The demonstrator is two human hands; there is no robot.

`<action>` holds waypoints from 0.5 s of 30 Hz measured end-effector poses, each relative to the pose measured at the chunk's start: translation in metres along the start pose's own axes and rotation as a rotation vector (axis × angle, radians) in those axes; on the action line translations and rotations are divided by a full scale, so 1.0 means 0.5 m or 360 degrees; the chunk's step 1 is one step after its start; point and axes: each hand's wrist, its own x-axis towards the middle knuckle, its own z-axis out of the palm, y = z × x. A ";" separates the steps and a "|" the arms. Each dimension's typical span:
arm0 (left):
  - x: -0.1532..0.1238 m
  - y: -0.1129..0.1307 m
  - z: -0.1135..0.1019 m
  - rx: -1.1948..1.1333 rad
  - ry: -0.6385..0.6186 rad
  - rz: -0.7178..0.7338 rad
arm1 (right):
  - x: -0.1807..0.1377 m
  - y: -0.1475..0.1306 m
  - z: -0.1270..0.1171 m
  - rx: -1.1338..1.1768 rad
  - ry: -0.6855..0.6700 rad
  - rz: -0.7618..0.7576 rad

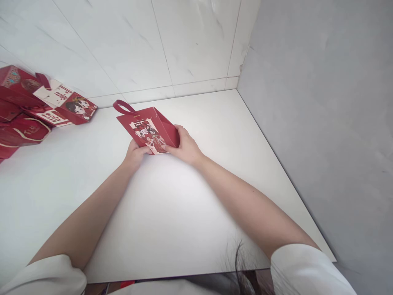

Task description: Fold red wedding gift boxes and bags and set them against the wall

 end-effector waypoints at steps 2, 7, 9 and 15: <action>-0.001 0.001 0.001 -0.0008 0.0001 -0.0006 | 0.000 0.000 0.000 0.0005 -0.0001 0.0007; -0.004 0.008 0.004 -0.0016 0.0016 -0.0029 | 0.000 0.001 0.001 0.0023 0.0003 0.0015; -0.005 0.010 0.005 -0.0014 0.0017 -0.0031 | 0.000 0.000 0.001 0.0022 0.0001 0.0010; -0.005 0.011 0.005 0.0016 0.0029 -0.0036 | -0.001 -0.001 0.000 0.0008 0.0004 0.0017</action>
